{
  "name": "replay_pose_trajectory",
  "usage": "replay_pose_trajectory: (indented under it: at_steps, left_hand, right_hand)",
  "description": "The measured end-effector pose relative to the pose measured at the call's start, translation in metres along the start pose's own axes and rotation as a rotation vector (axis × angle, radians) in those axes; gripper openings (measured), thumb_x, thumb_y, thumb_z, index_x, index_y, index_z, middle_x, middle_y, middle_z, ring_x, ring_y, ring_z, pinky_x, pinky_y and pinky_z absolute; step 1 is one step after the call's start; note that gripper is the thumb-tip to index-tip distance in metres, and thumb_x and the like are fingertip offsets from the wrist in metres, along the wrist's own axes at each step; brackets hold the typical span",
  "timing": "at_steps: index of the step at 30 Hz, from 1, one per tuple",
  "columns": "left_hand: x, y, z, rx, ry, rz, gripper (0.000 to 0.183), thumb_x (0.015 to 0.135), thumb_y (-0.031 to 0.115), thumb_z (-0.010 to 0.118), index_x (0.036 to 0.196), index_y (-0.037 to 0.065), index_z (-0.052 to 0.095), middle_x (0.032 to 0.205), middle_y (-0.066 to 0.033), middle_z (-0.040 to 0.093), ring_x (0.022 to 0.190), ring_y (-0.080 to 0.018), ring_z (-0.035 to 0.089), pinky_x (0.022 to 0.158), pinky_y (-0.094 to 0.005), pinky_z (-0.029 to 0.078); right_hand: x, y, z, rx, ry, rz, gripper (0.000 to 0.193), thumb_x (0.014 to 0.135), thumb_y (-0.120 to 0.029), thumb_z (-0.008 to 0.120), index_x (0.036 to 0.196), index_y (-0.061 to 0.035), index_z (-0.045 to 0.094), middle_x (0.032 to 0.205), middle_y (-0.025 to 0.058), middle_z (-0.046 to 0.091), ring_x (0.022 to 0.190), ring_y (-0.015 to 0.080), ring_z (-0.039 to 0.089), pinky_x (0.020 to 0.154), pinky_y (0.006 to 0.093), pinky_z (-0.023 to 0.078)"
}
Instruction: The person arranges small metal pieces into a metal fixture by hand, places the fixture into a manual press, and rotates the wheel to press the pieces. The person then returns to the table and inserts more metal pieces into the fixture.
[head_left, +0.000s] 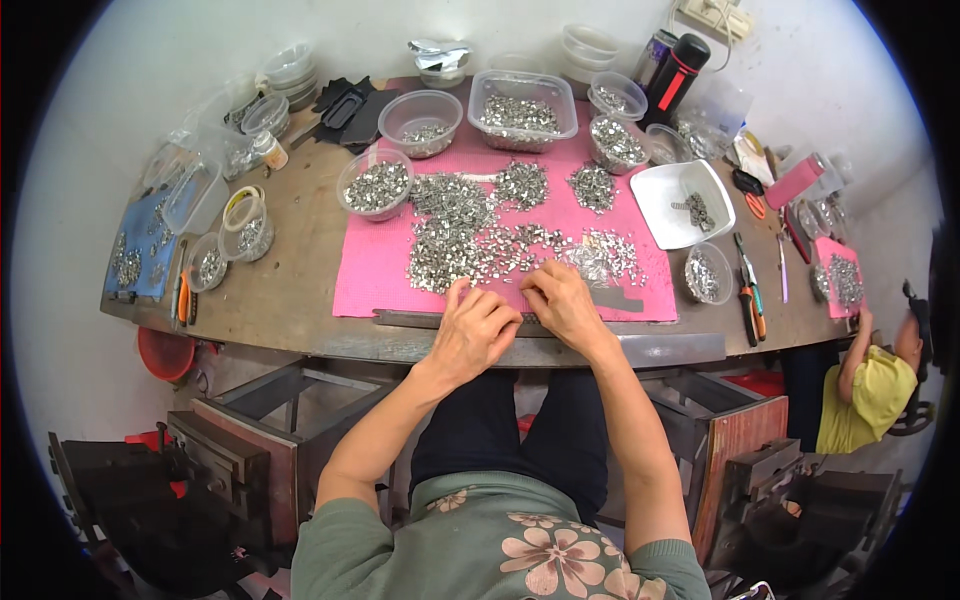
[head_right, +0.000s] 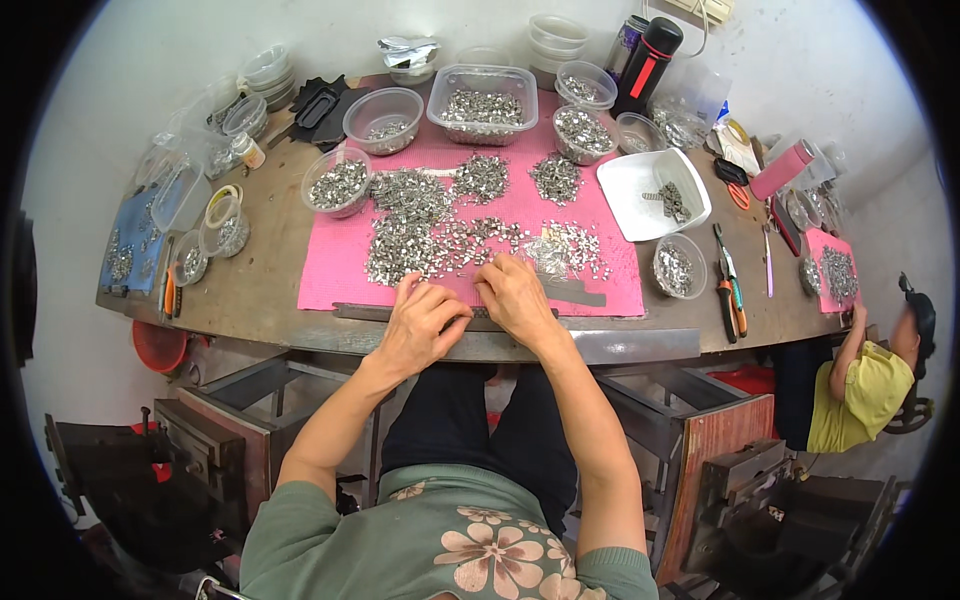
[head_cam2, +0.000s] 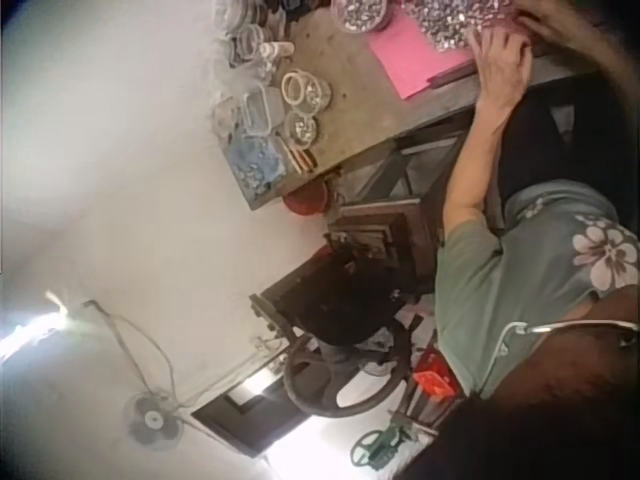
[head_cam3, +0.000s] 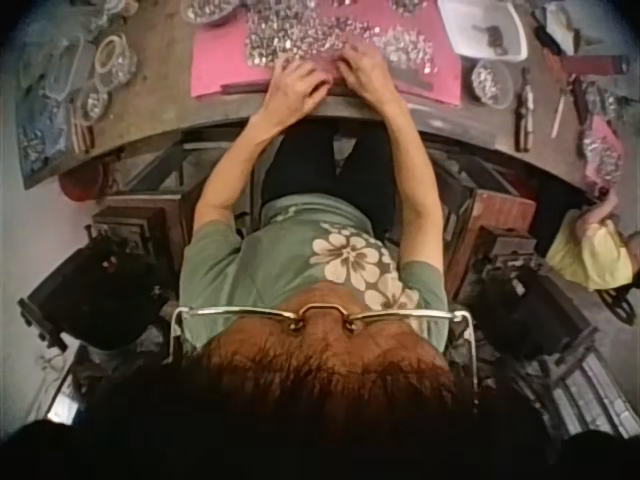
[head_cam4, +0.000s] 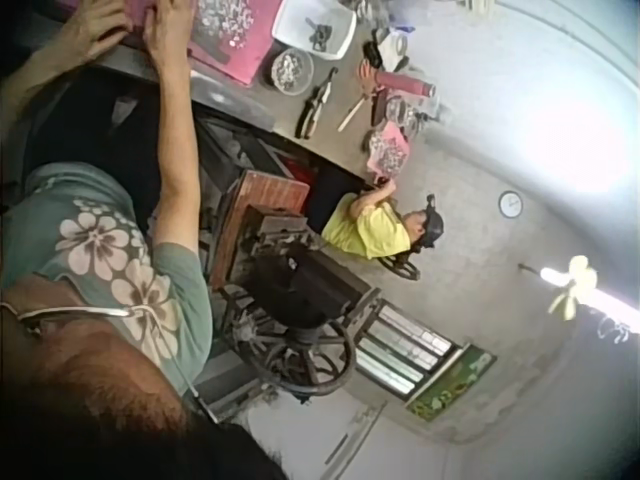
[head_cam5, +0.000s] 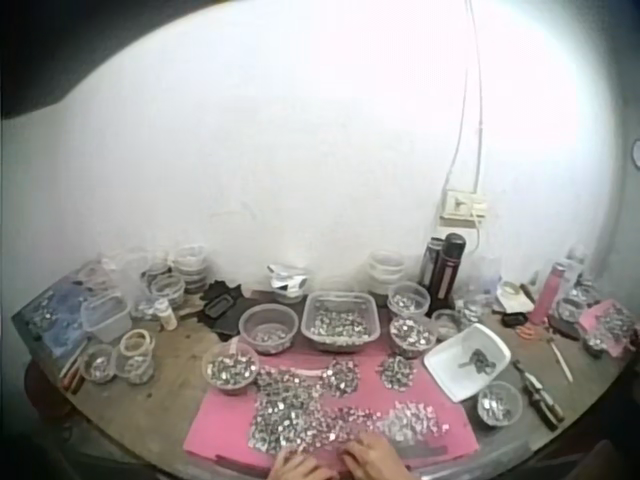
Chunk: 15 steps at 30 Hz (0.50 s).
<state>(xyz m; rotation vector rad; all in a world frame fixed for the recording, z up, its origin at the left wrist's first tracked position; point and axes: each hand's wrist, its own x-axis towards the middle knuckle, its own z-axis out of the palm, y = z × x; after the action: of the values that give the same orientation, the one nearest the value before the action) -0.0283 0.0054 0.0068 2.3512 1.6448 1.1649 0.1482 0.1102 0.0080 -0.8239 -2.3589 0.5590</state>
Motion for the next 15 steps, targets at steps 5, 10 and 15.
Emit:
replay_pose_trajectory:
  at_steps: [5,10,15]
  left_hand:
    - [0.005,-0.012,-0.013,0.047,0.148,-0.148,0.014,0.086,0.008,0.072,0.1,0.01,0.071,0.097,-0.0038,0.068,0.101,-0.0229,0.062,0.108,-0.0507,0.034]
    - [0.009,-0.028,-0.025,0.173,0.174,-0.198,0.013,0.084,0.01,0.075,0.097,0.011,0.073,0.095,-0.0021,0.069,0.099,-0.0227,0.06,0.096,-0.0422,0.037]
    - [0.012,-0.037,-0.021,0.165,0.106,-0.177,0.008,0.084,0.015,0.077,0.091,0.012,0.074,0.085,-0.0009,0.063,0.091,-0.0223,0.057,0.093,-0.0427,0.035]
  right_hand:
    - [0.003,-0.001,0.003,-0.054,-0.02,0.002,0.005,0.088,-0.008,0.068,0.09,-0.0042,0.065,0.087,0.0118,0.059,0.088,0.0341,0.061,0.08,0.0451,0.045]
    - [-0.006,-0.005,-0.004,-0.043,0.009,-0.034,0.007,0.089,-0.006,0.066,0.091,-0.0029,0.061,0.088,0.0135,0.058,0.087,0.0346,0.06,0.08,0.0443,0.044]
    - [-0.028,-0.02,-0.014,0.103,0.01,-0.034,0.012,0.085,-0.001,0.068,0.093,-0.003,0.059,0.092,0.0118,0.057,0.084,0.0321,0.057,0.078,0.041,0.043]
